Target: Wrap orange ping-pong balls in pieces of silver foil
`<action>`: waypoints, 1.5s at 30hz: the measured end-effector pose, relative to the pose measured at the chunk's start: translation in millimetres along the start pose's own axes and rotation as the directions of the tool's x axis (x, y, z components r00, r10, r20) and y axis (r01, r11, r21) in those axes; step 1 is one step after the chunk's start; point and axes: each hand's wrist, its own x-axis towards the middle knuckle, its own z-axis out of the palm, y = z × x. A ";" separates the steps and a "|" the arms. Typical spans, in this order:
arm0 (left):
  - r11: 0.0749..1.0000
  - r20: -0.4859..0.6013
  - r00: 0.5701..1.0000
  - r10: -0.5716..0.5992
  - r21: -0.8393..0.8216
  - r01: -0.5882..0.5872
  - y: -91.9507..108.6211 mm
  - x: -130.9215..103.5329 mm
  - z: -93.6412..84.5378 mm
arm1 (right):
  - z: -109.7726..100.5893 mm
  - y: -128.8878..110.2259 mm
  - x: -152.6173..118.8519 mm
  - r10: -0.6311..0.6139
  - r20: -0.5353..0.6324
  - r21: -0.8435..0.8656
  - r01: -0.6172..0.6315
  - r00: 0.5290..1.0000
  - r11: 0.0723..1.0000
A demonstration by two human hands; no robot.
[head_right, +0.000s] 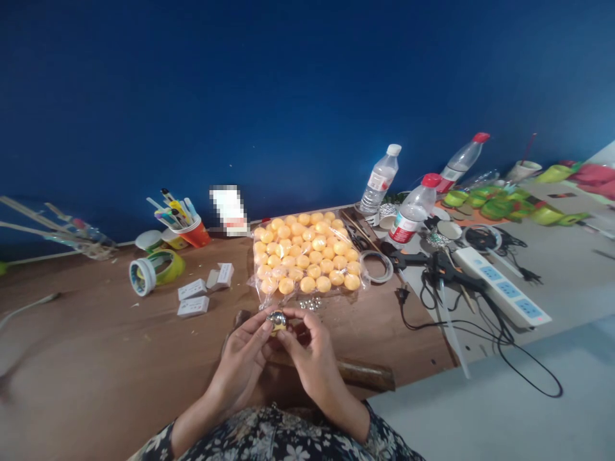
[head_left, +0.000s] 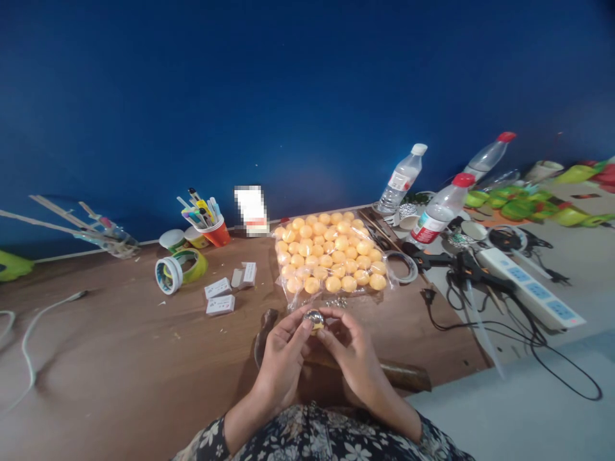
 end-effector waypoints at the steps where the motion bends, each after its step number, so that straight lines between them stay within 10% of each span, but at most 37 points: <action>1: 1.000 0.002 1.000 -0.019 -0.014 0.019 0.0 -0.6 -0.1 | -0.4 0.2 -0.2 -0.015 -0.002 -0.041 0.015 1.000 0.999; 15: 0.993 0.078 0.992 -0.101 -0.049 0.106 -1.1 -4.5 -0.1 | -2.9 11.0 0.5 -0.443 0.019 -0.395 0.414 0.896 0.820; 37: 0.989 0.046 0.989 -0.141 -0.029 0.142 1.0 -3.3 -1.6 | -4.9 6.0 6.4 -0.358 0.162 -0.344 0.392 0.920 0.853; 42: 0.988 0.026 0.992 -0.126 -0.084 0.128 3.0 1.7 -6.5 | -29.0 -2.8 25.3 -0.269 0.293 -0.338 0.362 0.917 0.869; 45: 0.990 -0.049 0.995 -0.090 -0.117 0.084 6.6 4.1 -9.4 | -50.2 0.7 44.5 -0.199 0.178 -0.546 0.264 0.964 0.795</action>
